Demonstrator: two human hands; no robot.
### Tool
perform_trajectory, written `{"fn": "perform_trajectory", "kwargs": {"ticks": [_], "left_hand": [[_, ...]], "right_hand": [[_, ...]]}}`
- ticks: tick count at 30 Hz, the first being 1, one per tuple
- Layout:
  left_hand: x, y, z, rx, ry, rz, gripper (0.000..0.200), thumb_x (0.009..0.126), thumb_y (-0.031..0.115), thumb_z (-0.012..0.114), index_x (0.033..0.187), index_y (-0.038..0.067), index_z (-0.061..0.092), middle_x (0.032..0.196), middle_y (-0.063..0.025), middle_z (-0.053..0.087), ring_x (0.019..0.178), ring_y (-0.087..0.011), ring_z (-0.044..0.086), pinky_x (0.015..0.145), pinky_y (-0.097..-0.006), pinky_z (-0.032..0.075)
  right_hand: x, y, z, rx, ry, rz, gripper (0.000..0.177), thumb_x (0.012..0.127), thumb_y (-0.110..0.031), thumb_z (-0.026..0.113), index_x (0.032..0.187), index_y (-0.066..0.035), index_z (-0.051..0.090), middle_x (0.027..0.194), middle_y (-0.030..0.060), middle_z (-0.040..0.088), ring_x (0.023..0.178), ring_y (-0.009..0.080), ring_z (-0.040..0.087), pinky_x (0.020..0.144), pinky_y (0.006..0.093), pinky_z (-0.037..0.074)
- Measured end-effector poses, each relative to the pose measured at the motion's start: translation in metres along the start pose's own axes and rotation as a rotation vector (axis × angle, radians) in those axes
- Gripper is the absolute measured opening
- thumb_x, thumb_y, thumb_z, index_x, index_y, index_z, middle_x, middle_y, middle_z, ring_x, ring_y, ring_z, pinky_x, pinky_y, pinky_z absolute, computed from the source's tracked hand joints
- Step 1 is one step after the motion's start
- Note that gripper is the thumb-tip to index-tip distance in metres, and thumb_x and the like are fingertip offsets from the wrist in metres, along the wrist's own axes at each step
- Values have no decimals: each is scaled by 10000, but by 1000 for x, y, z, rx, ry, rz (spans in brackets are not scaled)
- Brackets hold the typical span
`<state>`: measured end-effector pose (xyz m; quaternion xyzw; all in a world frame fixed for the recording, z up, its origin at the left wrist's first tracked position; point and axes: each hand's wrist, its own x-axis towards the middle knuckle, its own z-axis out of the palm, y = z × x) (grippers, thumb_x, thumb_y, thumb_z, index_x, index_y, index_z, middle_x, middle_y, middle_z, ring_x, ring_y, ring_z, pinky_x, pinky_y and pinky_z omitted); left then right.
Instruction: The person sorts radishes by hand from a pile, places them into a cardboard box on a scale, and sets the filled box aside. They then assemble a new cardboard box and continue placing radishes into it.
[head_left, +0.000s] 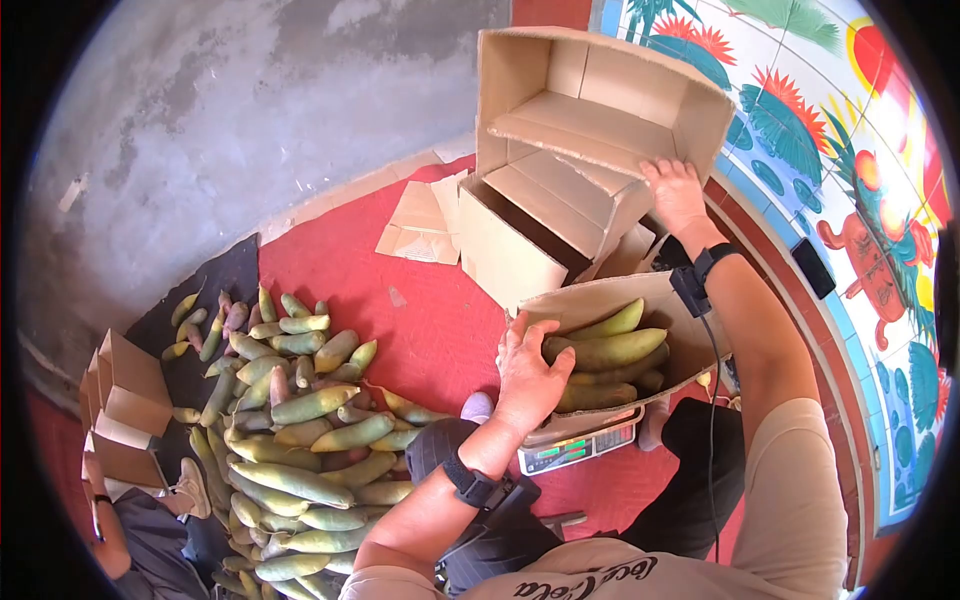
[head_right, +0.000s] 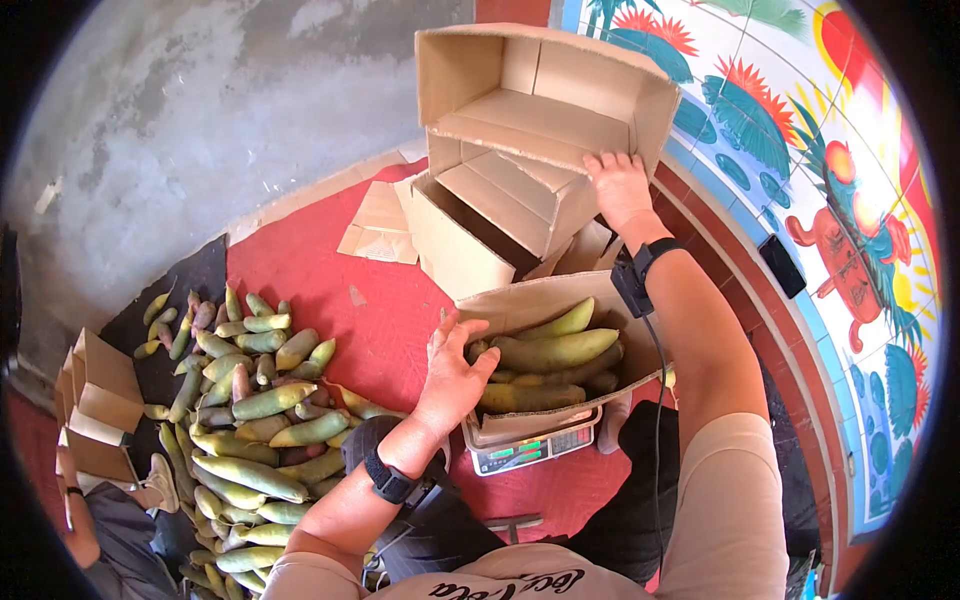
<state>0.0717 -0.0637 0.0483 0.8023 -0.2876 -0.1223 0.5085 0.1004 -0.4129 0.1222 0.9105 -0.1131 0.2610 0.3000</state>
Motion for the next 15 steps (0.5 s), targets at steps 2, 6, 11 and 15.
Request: {"fn": "perform_trajectory", "kwargs": {"ticks": [2, 6, 11, 15], "left_hand": [[0, 2, 0, -21, 20, -2, 413, 823, 192, 644, 1207, 87, 531, 1410, -263, 302, 1333, -402, 262, 1093, -448, 250], [3, -6, 5, -46, 58, 55, 446, 798, 224, 653, 1197, 70, 526, 1392, -287, 315, 1275, -443, 314, 1070, -482, 259], [9, -15, 5, -29, 83, 63, 460, 785, 217, 648, 1193, 48, 517, 1337, -288, 376, 1276, -424, 323, 1074, -468, 262], [14, -18, 3, -19, 106, 40, 462, 789, 208, 639, 1196, 29, 514, 1312, -284, 404, 1266, -407, 343, 1067, -463, 272]], "right_hand": [[-8, -9, 4, -4, -80, 14, 369, 825, -88, 495, 1185, -120, 565, 1123, 103, 581, 1077, 267, 532, 942, 459, 398], [-22, -10, 1, 76, -164, 44, 373, 813, -72, 495, 1176, -111, 573, 1078, 108, 591, 1037, 265, 556, 914, 451, 419], [-45, -5, -32, 221, -111, -38, 297, 765, -101, 590, 1059, -78, 620, 997, 124, 595, 978, 298, 572, 837, 405, 472], [-80, -2, -75, 365, -61, -29, 242, 780, -154, 629, 1004, -63, 626, 977, 102, 597, 980, 282, 571, 820, 382, 486]]}}
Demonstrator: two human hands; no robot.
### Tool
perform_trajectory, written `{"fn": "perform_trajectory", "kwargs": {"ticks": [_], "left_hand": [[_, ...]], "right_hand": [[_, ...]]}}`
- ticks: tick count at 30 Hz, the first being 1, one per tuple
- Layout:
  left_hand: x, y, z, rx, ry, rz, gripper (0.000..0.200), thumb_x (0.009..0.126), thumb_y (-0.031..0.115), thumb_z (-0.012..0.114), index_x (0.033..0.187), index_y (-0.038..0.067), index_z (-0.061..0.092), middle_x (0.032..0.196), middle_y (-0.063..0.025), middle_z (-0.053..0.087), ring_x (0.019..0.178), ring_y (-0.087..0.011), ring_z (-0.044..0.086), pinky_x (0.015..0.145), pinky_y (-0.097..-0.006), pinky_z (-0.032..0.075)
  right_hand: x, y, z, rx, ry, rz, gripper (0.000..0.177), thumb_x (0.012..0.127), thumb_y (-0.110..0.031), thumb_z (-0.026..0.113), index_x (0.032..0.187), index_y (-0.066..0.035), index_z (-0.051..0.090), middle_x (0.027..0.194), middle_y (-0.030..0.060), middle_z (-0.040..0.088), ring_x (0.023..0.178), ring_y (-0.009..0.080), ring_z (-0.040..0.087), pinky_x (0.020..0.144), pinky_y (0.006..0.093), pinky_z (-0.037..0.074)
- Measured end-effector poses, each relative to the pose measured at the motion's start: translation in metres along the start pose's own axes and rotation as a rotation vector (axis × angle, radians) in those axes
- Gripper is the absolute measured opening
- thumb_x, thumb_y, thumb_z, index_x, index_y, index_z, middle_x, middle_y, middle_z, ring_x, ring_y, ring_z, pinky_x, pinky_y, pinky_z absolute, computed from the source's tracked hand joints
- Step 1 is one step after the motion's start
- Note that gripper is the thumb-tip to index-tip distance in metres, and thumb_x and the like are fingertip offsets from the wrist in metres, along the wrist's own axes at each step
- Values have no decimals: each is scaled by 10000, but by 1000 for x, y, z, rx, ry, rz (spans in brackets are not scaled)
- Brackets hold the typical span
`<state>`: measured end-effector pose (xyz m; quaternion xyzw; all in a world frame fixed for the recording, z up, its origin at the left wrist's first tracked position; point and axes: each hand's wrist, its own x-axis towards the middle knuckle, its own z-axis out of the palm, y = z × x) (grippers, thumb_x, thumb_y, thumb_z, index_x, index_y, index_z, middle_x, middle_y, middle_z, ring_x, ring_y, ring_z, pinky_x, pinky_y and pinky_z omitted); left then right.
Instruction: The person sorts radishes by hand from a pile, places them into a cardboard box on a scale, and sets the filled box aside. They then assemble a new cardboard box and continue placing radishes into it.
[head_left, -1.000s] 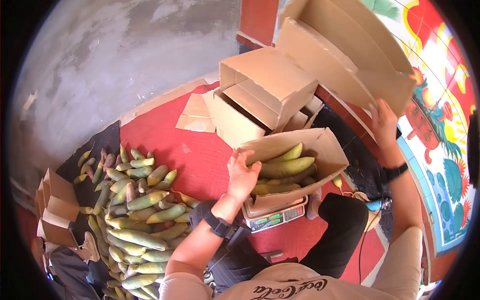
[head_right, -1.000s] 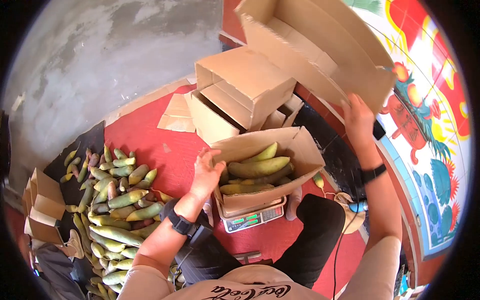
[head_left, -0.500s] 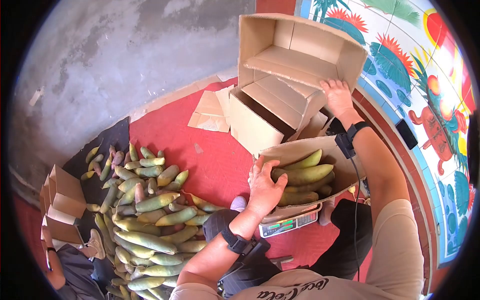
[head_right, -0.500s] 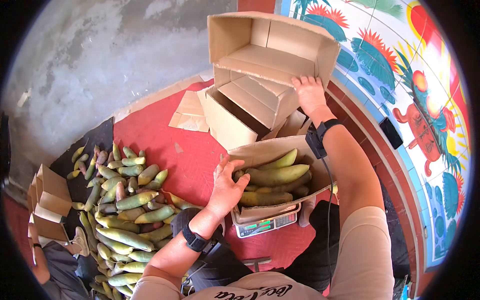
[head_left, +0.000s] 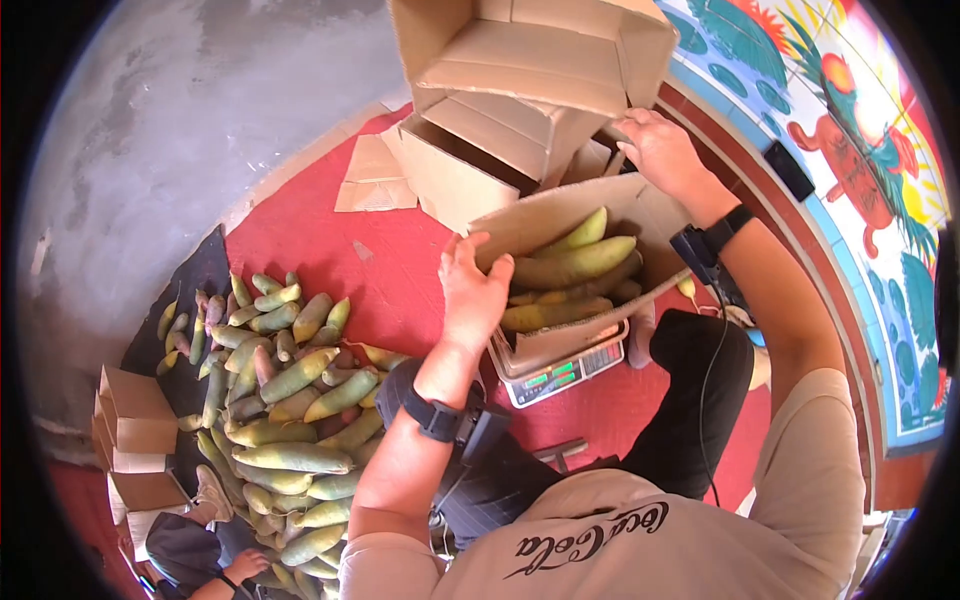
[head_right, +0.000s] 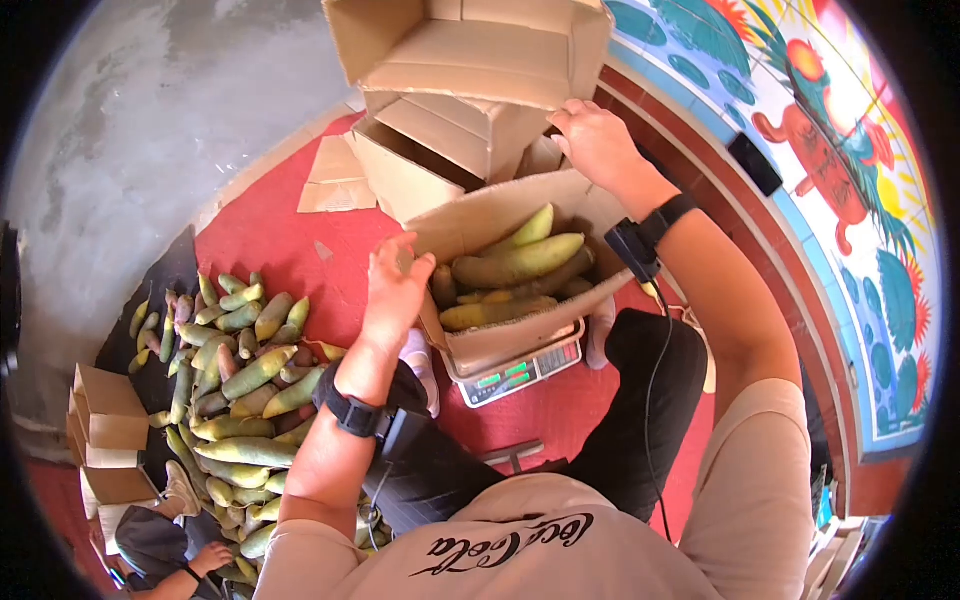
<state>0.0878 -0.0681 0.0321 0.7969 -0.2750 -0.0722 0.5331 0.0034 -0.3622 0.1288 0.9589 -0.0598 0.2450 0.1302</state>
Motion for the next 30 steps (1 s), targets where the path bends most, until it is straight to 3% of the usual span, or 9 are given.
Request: {"fn": "perform_trajectory", "kwargs": {"ticks": [6, 10, 15, 21, 23, 25, 30], "left_hand": [[6, -5, -1, -52, -17, -82, 503, 802, 229, 641, 1232, 22, 483, 1231, -233, 457, 1171, -357, 425, 1015, -425, 335], [17, -26, 7, -122, -18, -136, 561, 793, 268, 648, 1262, 22, 463, 1196, -224, 471, 1132, -346, 444, 991, -418, 355], [15, -12, 5, 21, -42, -166, 595, 783, 283, 645, 1282, 21, 456, 1294, -275, 423, 1203, -400, 437, 1019, -439, 364], [20, -24, 10, -9, -31, -165, 589, 770, 296, 652, 1265, 27, 480, 1281, -269, 430, 1197, -374, 436, 1014, -415, 367], [21, -26, 8, 4, -38, -176, 591, 767, 294, 655, 1265, 29, 479, 1277, -266, 429, 1193, -368, 436, 1011, -412, 368], [24, -25, 8, -7, -34, -197, 594, 762, 277, 656, 1269, 28, 472, 1271, -263, 423, 1183, -362, 438, 1006, -409, 368], [16, -16, 12, 48, -19, -181, 597, 766, 271, 654, 1271, 19, 460, 1263, -263, 423, 1178, -371, 436, 1008, -411, 366]], "right_hand": [[-62, 28, -60, 13, -124, 155, 194, 810, -198, 615, 955, -70, 634, 911, 121, 625, 869, 329, 609, 758, 414, 498], [-106, 40, -109, -129, -263, 293, 205, 820, -204, 600, 968, -65, 630, 956, 131, 631, 898, 347, 601, 763, 427, 489], [-158, -6, -167, -33, -126, 324, 213, 841, -182, 586, 1009, -59, 628, 924, 143, 651, 857, 356, 611, 738, 412, 491], [-198, -15, -221, -110, -149, 423, 195, 871, -226, 574, 996, -84, 623, 838, 165, 655, 785, 367, 621, 689, 413, 492], [-198, -13, -232, -127, -138, 421, 194, 871, -226, 573, 995, -86, 621, 827, 169, 652, 777, 371, 619, 682, 413, 489], [-196, 0, -236, -109, -182, 445, 249, 885, -162, 571, 1115, -72, 600, 889, 128, 666, 799, 276, 647, 713, 347, 495], [-204, 19, -206, -48, -200, 448, 247, 874, -152, 584, 1099, -51, 603, 887, 133, 666, 797, 282, 647, 722, 348, 497]]}}
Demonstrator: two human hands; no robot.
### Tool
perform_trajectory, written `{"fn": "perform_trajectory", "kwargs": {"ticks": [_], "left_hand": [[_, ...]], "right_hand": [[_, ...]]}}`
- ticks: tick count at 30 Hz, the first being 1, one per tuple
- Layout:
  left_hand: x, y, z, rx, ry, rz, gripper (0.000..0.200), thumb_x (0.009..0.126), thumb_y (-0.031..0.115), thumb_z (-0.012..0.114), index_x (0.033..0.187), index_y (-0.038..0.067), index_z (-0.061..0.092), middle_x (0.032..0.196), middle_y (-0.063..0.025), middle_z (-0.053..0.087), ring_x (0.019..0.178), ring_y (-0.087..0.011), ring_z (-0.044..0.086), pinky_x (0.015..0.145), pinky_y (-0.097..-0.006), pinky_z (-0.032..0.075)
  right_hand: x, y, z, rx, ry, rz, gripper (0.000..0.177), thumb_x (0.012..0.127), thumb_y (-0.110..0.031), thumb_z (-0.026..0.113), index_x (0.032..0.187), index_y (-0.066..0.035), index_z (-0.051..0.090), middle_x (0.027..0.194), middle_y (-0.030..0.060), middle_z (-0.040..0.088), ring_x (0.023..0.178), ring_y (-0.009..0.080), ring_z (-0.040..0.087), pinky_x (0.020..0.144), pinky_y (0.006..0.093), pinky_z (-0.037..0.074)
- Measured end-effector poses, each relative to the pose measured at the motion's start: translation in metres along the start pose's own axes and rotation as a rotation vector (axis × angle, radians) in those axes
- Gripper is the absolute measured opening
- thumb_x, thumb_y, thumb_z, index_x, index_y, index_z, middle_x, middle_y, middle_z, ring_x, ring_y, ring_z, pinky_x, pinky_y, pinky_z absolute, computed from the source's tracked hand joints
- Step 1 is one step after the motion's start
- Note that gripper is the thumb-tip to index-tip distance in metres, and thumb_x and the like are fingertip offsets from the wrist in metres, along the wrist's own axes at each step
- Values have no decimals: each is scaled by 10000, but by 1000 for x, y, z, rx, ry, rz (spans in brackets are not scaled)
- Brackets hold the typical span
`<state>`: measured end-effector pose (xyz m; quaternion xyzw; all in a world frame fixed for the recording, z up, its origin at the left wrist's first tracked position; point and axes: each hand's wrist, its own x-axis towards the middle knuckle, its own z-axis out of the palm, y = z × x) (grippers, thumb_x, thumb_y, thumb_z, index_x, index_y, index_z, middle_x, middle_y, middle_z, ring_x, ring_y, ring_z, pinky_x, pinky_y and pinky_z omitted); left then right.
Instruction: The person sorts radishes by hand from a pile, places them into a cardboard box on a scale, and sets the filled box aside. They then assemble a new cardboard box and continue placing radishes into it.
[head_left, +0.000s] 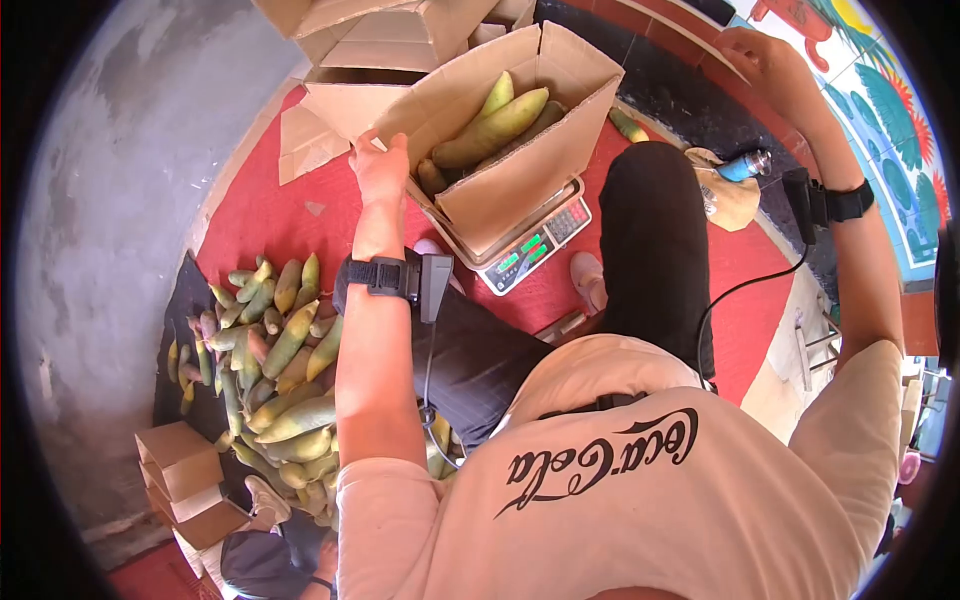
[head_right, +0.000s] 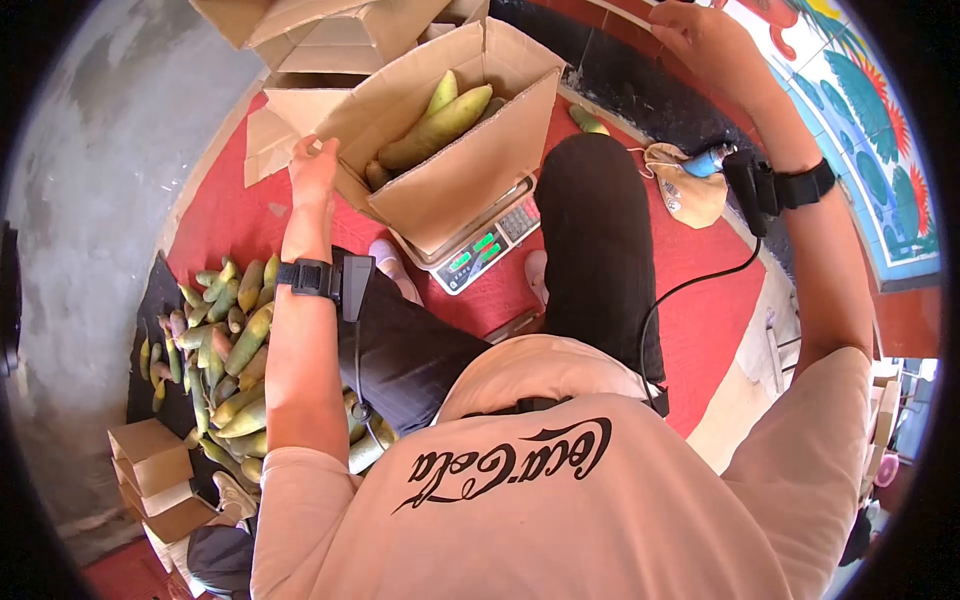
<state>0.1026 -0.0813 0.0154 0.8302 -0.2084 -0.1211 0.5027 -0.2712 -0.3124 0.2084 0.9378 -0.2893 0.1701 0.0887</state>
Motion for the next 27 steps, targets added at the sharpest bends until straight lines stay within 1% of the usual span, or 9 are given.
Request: {"fn": "perform_trajectory", "kwargs": {"ticks": [5, 7, 11, 14, 16, 18, 20, 24, 27], "left_hand": [[7, -19, 2, 60, 78, 87, 585, 772, 228, 654, 1268, 2, 440, 1219, -245, 456, 1147, -365, 448, 986, -415, 373], [10, -27, -2, -122, 16, 216, 566, 783, 176, 650, 1266, -11, 420, 1192, -225, 476, 1116, -347, 458, 954, -417, 385], [-7, -17, -6, 94, 49, 260, 553, 811, 139, 635, 1284, -20, 396, 1203, -217, 482, 1108, -339, 477, 960, -409, 382], [-8, -20, -7, 39, 49, 225, 564, 819, 125, 628, 1303, -25, 380, 1269, -227, 456, 1157, -354, 473, 979, -405, 383], [-17, -11, -13, -87, -18, 19, 574, 829, 114, 614, 1327, -19, 364, 1279, -223, 480, 1150, -340, 509, 952, -393, 422], [-6, -35, -15, -93, -79, 14, 538, 844, 132, 587, 1316, -31, 388, 1213, -216, 549, 1060, -304, 578, 875, -379, 470], [4, -56, -19, 242, -123, 5, 465, 855, 175, 569, 1252, -49, 473, 1092, -206, 621, 1012, -273, 611, 837, -370, 476], [-14, -25, -24, 378, -342, -76, 397, 843, 218, 583, 1123, -63, 583, 951, -184, 668, 898, -273, 637, 789, -391, 474], [-5, -53, -26, 293, -344, -179, 322, 842, 199, 572, 1039, -51, 618, 853, -134, 670, 793, -253, 632, 725, -381, 482]], "right_hand": [[13, 16, 59, 170, -93, -3, 229, 855, -146, 607, 1028, 3, 621, 890, 151, 661, 791, 284, 644, 738, 337, 503], [21, 15, 89, 296, -128, 20, 236, 849, -149, 613, 1032, 0, 621, 901, 159, 659, 804, 282, 646, 741, 339, 503], [54, 4, 150, 454, -129, 12, 284, 845, -250, 586, 1008, -22, 638, 922, 194, 652, 870, 335, 635, 769, 384, 495], [77, -4, 208, 500, -103, 91, 403, 852, -370, 547, 1078, -44, 620, 978, 210, 645, 938, 365, 617, 823, 425, 482], [90, -17, 235, 479, -96, 206, 470, 850, -392, 558, 1172, -50, 566, 1030, 208, 641, 971, 367, 611, 851, 430, 477], [102, -37, 227, 381, -165, 376, 503, 839, -362, 568, 1218, -34, 519, 1055, 201, 641, 980, 358, 617, 846, 437, 486], [113, -42, 225, 358, -204, 478, 391, 823, -274, 566, 1113, -15, 601, 1035, 191, 654, 973, 338, 630, 829, 433, 499], [115, -29, 246, 319, -269, 320, 223, 760, -133, 543, 865, -34, 712, 962, 184, 673, 941, 323, 649, 793, 419, 519], [115, -21, 246, 331, -309, 333, 238, 748, -122, 546, 896, -32, 709, 959, 182, 673, 934, 329, 650, 777, 420, 523]]}}
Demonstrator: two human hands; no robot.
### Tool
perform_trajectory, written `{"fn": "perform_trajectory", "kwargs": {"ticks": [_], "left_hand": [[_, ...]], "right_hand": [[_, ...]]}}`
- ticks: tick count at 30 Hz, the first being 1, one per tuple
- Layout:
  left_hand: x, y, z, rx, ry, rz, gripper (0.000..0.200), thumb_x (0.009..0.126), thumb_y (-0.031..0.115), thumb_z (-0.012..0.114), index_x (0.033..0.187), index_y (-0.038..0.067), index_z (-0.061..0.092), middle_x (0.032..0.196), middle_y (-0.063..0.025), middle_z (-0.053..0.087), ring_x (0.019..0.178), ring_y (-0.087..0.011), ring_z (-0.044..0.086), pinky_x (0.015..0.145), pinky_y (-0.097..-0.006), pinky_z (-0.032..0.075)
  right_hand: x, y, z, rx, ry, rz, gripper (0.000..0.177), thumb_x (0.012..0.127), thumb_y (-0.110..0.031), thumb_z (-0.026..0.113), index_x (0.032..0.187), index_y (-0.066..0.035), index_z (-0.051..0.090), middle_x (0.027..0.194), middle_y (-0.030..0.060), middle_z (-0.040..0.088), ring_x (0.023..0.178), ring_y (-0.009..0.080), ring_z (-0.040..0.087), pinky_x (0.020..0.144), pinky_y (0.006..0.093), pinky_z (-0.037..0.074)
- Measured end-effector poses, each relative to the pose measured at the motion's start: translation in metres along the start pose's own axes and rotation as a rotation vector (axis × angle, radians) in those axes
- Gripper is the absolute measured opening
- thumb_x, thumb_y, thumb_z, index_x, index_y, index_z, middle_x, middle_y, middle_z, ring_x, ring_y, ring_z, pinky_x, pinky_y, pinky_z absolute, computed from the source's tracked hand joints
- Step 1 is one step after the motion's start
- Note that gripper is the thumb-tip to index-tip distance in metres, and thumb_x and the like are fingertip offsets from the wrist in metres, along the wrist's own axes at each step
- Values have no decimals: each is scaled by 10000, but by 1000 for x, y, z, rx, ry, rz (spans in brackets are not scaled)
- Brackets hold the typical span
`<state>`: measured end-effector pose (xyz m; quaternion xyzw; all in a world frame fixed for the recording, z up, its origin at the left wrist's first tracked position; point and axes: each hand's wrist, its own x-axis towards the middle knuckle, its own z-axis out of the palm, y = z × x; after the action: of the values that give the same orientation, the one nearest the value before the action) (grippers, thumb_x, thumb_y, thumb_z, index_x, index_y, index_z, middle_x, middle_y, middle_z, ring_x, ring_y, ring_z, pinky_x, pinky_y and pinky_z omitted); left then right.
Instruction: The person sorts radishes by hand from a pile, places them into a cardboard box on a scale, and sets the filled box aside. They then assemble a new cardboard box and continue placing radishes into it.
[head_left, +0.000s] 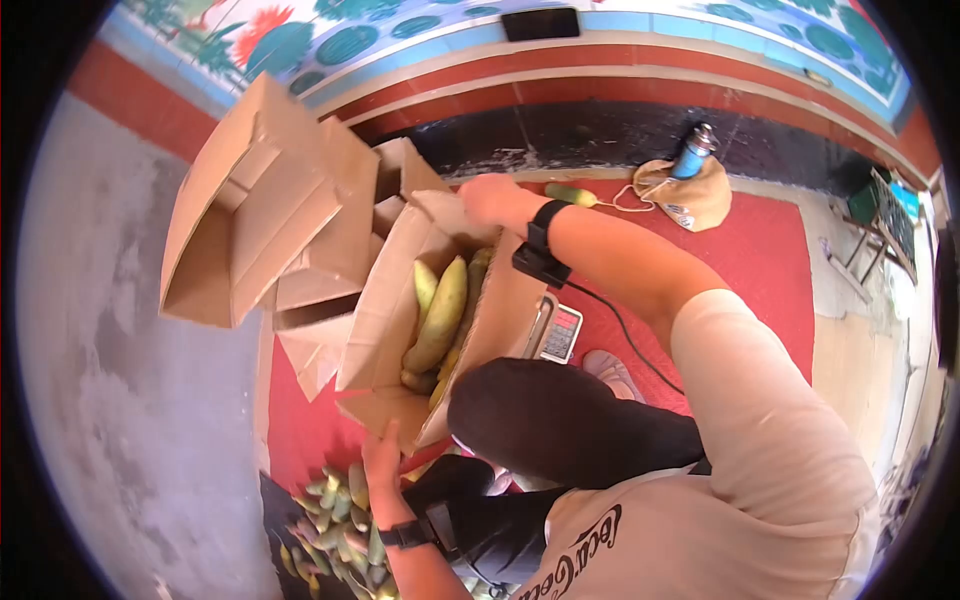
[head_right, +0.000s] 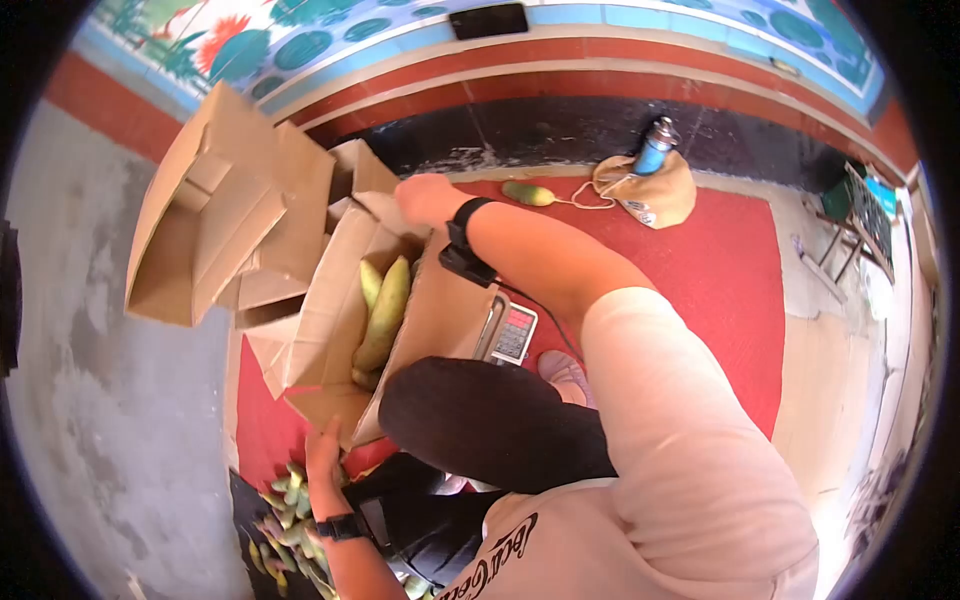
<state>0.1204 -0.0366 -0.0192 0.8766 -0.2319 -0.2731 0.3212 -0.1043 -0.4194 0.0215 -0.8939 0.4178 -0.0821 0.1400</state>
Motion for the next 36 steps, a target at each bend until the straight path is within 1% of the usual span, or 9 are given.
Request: {"fn": "perform_trajectory", "kwargs": {"ticks": [1, 3, 7, 10, 16, 20, 23, 28, 36], "left_hand": [[-3, 6, 1, 14, -15, 14, 322, 842, 199, 572, 1039, -51, 618, 853, -134, 670, 793, -253, 632, 725, -381, 482], [-15, 23, 0, -113, -51, -102, 160, 856, 220, 547, 778, 88, 592, 563, -6, 523, 378, -107, 412, 344, -257, 266], [-15, 21, 4, -82, 17, -90, 152, 843, 212, 531, 769, 88, 578, 530, -2, 498, 362, -111, 406, 337, -261, 262], [-26, 33, 6, -112, 99, -158, 198, 815, 102, 530, 938, -30, 612, 734, -69, 588, 601, -174, 547, 544, -320, 434], [31, -18, -17, -85, 38, 136, 223, 810, 116, 537, 940, -47, 617, 761, -69, 612, 664, -191, 578, 595, -331, 450], [-10, 105, -13, 364, -6, 276, 250, 805, 133, 547, 941, -59, 633, 778, -76, 633, 715, -177, 589, 675, -320, 459], [-16, 164, 7, 24, -132, 238, 242, 812, 130, 557, 944, -55, 641, 745, -87, 621, 706, -159, 573, 671, -320, 452], [-25, 224, 74, 197, -391, 476, 195, 837, 116, 551, 882, -45, 652, 795, -95, 656, 736, -150, 591, 669, -325, 468], [-103, 247, 256, 651, -596, 809, 278, 785, 266, 567, 841, 14, 671, 867, -255, 629, 864, -409, 614, 765, -481, 476]], "right_hand": [[1, 5, 2, 29, 0, -4, 237, 745, -114, 546, 896, -33, 710, 956, 181, 674, 929, 331, 651, 767, 419, 525], [0, 9, 1, 62, 9, 7, 237, 741, -107, 547, 895, -35, 712, 953, 181, 675, 925, 332, 652, 758, 418, 526], [-6, 8, 0, 72, 18, -28, 224, 737, -91, 550, 876, -39, 717, 932, 180, 680, 900, 332, 659, 735, 417, 529], [-15, 13, -2, 97, 45, -60, 222, 730, -87, 552, 866, -26, 715, 929, 190, 677, 895, 332, 659, 731, 416, 530], [-29, 32, -19, 159, 2, -16, 218, 738, -84, 562, 879, -32, 719, 924, 186, 680, 895, 343, 659, 732, 414, 531], [-64, 75, -50, 216, -31, 96, 228, 742, -144, 583, 898, -33, 708, 953, 186, 673, 915, 341, 650, 764, 426, 522], [-105, 125, -60, 215, -31, 238, 229, 764, -201, 598, 913, -59, 699, 953, 204, 659, 923, 367, 629, 782, 445, 510], [-227, 208, -45, 210, 202, 408, 254, 772, -259, 625, 860, -26, 674, 855, 213, 646, 857, 378, 628, 753, 470, 491], [-440, 288, -39, -21, 321, 844, 243, 767, -237, 617, 864, -19, 659, 841, 217, 638, 830, 396, 606, 752, 492, 471]]}}
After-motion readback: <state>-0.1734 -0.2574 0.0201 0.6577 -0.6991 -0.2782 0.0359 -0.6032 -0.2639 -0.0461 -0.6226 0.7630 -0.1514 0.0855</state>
